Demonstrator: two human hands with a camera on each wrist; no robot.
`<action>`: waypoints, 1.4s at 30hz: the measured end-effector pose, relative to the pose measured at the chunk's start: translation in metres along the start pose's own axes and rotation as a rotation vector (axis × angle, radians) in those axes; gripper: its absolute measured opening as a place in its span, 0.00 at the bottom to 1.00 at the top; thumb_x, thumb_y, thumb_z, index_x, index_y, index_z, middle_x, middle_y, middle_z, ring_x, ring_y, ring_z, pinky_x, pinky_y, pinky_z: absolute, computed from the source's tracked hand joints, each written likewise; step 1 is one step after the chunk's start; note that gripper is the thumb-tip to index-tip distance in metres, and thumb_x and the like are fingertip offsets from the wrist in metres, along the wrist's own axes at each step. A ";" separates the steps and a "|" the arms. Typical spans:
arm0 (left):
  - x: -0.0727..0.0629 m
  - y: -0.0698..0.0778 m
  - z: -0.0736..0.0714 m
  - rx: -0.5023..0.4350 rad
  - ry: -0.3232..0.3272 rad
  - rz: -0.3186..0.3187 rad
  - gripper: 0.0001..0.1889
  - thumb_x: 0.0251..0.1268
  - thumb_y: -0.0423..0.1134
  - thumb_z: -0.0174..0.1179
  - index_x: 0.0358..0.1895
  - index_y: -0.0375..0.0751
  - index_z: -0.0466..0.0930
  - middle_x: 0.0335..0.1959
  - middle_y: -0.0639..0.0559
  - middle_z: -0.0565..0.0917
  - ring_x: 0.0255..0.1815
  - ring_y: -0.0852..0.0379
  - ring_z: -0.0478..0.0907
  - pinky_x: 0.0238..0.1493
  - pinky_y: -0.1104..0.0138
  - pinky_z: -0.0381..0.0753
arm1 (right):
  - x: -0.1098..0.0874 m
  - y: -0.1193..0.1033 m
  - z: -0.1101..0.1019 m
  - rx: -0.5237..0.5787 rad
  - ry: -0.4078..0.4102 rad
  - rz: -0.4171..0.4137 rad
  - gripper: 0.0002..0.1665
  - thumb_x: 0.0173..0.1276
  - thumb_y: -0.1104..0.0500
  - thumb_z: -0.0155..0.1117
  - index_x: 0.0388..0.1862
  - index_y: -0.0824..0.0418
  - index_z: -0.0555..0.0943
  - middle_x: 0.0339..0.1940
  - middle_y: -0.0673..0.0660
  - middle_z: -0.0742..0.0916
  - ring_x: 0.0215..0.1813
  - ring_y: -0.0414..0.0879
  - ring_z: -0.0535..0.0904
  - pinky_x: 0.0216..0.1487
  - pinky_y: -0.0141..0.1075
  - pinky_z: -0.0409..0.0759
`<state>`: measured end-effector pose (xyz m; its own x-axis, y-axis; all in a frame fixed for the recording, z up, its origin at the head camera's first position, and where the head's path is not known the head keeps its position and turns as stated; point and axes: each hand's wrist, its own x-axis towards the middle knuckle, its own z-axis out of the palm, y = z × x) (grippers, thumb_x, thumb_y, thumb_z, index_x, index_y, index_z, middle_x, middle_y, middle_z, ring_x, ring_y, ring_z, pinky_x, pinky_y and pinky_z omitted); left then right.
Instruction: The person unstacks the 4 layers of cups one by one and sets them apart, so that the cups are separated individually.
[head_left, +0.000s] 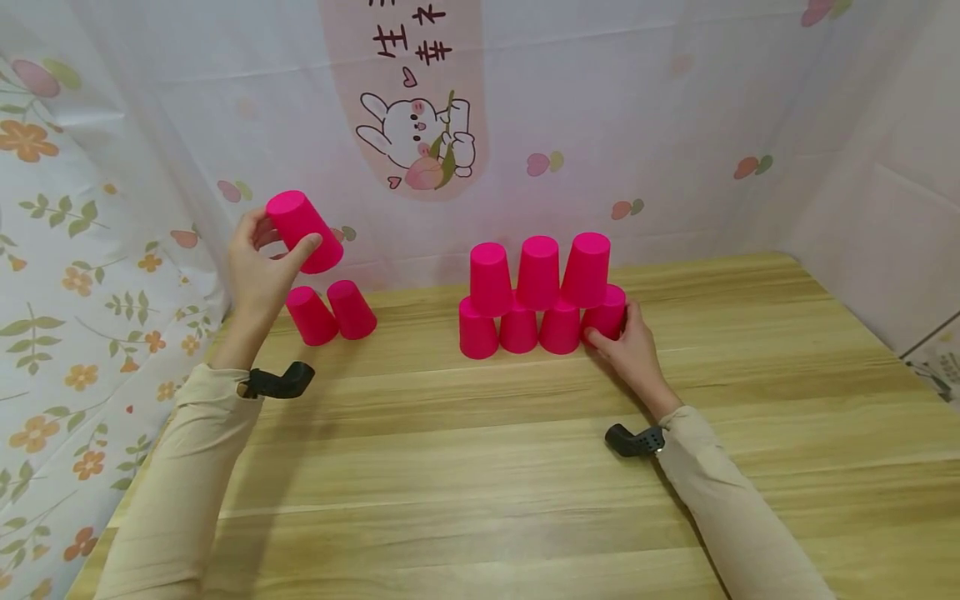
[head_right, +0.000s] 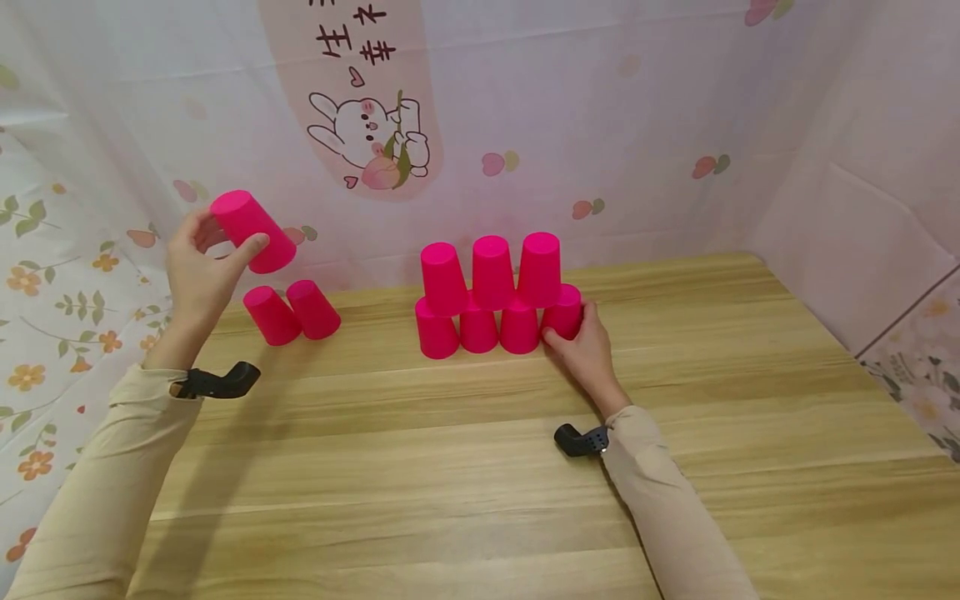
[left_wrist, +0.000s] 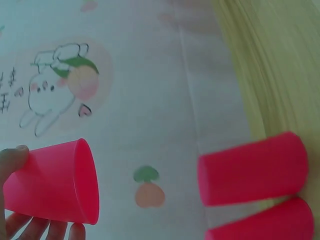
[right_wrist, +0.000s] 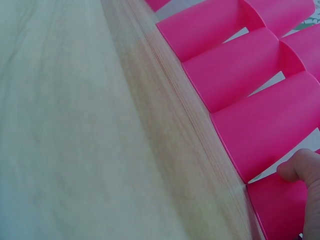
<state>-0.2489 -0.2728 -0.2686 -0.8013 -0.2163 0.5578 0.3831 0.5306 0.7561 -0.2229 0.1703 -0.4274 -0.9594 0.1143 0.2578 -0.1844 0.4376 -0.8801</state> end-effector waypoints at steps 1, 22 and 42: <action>-0.001 -0.004 -0.003 0.002 0.006 -0.016 0.28 0.53 0.44 0.67 0.58 0.42 0.71 0.48 0.52 0.78 0.46 0.59 0.73 0.40 0.75 0.76 | 0.000 0.000 0.000 -0.002 0.001 0.002 0.35 0.59 0.62 0.63 0.62 0.68 0.58 0.55 0.67 0.73 0.54 0.61 0.71 0.55 0.52 0.71; -0.018 -0.069 -0.042 0.140 0.211 -0.265 0.28 0.55 0.45 0.63 0.57 0.38 0.69 0.49 0.55 0.74 0.46 0.64 0.69 0.49 0.71 0.73 | -0.001 -0.002 0.001 0.006 0.011 0.002 0.36 0.58 0.62 0.64 0.62 0.68 0.58 0.55 0.67 0.74 0.53 0.60 0.71 0.54 0.51 0.71; -0.050 -0.112 -0.038 0.216 0.146 -0.392 0.30 0.57 0.41 0.61 0.61 0.32 0.65 0.52 0.44 0.73 0.52 0.50 0.70 0.52 0.68 0.70 | -0.001 -0.002 0.001 0.003 0.020 0.004 0.34 0.58 0.62 0.64 0.60 0.68 0.60 0.53 0.66 0.75 0.52 0.60 0.72 0.53 0.50 0.72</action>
<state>-0.2342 -0.3526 -0.3683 -0.7877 -0.5393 0.2980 -0.0525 0.5406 0.8397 -0.2220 0.1683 -0.4266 -0.9556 0.1339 0.2624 -0.1814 0.4344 -0.8823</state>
